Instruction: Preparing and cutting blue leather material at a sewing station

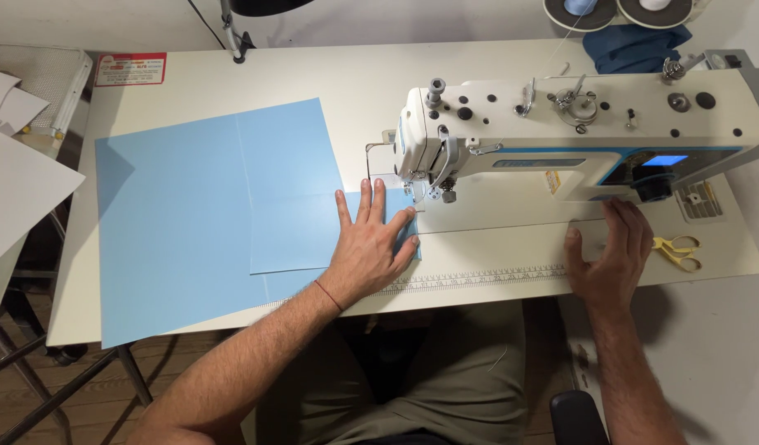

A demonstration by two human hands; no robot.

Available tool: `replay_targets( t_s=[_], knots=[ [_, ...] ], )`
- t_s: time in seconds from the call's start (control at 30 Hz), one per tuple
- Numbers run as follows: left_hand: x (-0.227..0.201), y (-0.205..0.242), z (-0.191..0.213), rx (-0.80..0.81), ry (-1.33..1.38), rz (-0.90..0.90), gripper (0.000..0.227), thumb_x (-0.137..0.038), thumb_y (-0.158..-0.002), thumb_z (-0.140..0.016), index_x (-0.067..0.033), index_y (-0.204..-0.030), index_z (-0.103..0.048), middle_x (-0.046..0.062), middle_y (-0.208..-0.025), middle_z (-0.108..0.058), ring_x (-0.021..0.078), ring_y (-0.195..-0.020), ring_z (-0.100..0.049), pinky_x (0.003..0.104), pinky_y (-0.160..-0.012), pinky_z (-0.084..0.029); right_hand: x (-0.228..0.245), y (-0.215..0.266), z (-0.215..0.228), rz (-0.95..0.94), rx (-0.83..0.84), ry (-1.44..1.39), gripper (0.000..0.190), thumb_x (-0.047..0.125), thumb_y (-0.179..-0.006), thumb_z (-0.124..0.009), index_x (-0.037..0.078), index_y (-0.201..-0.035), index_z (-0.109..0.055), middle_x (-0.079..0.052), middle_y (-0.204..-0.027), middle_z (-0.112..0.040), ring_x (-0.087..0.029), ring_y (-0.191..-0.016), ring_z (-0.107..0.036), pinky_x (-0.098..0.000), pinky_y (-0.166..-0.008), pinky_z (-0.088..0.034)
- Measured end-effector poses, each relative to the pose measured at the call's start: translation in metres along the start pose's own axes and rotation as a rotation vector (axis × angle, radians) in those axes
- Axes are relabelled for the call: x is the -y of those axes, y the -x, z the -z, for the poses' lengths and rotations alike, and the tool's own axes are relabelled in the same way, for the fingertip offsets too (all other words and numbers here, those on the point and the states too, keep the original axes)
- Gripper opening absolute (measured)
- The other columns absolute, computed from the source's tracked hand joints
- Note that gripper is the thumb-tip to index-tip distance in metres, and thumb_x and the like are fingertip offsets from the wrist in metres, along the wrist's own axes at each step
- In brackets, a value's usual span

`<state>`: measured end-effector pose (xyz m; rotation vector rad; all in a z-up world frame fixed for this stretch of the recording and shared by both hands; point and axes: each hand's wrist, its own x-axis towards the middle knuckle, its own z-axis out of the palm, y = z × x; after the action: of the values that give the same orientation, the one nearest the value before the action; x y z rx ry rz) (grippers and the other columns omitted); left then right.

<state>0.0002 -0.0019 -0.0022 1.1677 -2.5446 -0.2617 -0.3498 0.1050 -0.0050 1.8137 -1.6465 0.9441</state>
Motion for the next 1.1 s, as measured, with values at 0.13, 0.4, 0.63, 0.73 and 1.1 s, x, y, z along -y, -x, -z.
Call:
replay_targets(
  t_s=[0.13, 0.4, 0.63, 0.73, 1.1],
  knots=[
    [0.001, 0.001, 0.000, -0.008, 0.001, -0.005, 0.047, -0.048, -0.101, -0.043, -0.0191, -0.136, -0.056, 0.040, -0.158, -0.027, 0.0543, -0.151, -0.018, 0.080, -0.113, -0.005, 0.002, -0.001, 0.000, 0.004, -0.005, 0.005, 0.045, 0.016, -0.101, -0.064, -0.016, -0.132, -0.061, -0.031, -0.135, -0.062, -0.048, -0.129, -0.055, -0.0569, -0.112, -0.042],
    [0.002, -0.002, -0.001, -0.034, -0.007, -0.013, 0.047, -0.048, -0.101, -0.044, -0.0188, -0.135, -0.057, 0.039, -0.158, -0.028, 0.0537, -0.151, -0.020, 0.080, -0.113, -0.007, -0.001, 0.001, -0.002, 0.003, -0.019, 0.014, 0.043, 0.015, -0.102, -0.063, -0.016, -0.132, -0.063, -0.030, -0.134, -0.063, -0.047, -0.129, -0.057, -0.0560, -0.112, -0.043],
    [0.002, -0.004, -0.002, -0.018, -0.004, -0.005, 0.047, -0.047, -0.101, -0.044, -0.0193, -0.136, -0.057, 0.039, -0.158, -0.027, 0.0539, -0.151, -0.019, 0.080, -0.113, -0.006, -0.022, 0.021, -0.014, -0.059, 0.012, 0.020, 0.030, 0.008, -0.099, -0.070, -0.008, -0.124, -0.077, -0.018, -0.128, -0.072, -0.038, -0.118, -0.063, -0.0495, -0.105, -0.045],
    [0.001, -0.002, -0.002, -0.023, 0.020, -0.005, 0.046, -0.047, -0.101, -0.044, -0.0190, -0.135, -0.058, 0.039, -0.158, -0.028, 0.0548, -0.151, -0.020, 0.080, -0.114, -0.005, -0.022, 0.022, -0.013, -0.076, 0.044, 0.032, 0.028, 0.007, -0.099, -0.071, -0.005, -0.122, -0.079, -0.017, -0.126, -0.073, -0.037, -0.112, -0.064, -0.0486, -0.102, -0.046],
    [-0.002, 0.001, 0.002, -0.033, -0.011, -0.020, 0.046, -0.046, -0.101, -0.045, -0.0186, -0.135, -0.057, 0.040, -0.157, -0.030, 0.0554, -0.150, -0.022, 0.080, -0.113, -0.009, 0.004, 0.000, 0.004, 0.009, -0.028, -0.013, 0.034, 0.013, -0.103, -0.064, -0.012, -0.126, -0.068, -0.028, -0.134, -0.064, -0.048, -0.127, -0.058, -0.0558, -0.112, -0.043]
  ],
)
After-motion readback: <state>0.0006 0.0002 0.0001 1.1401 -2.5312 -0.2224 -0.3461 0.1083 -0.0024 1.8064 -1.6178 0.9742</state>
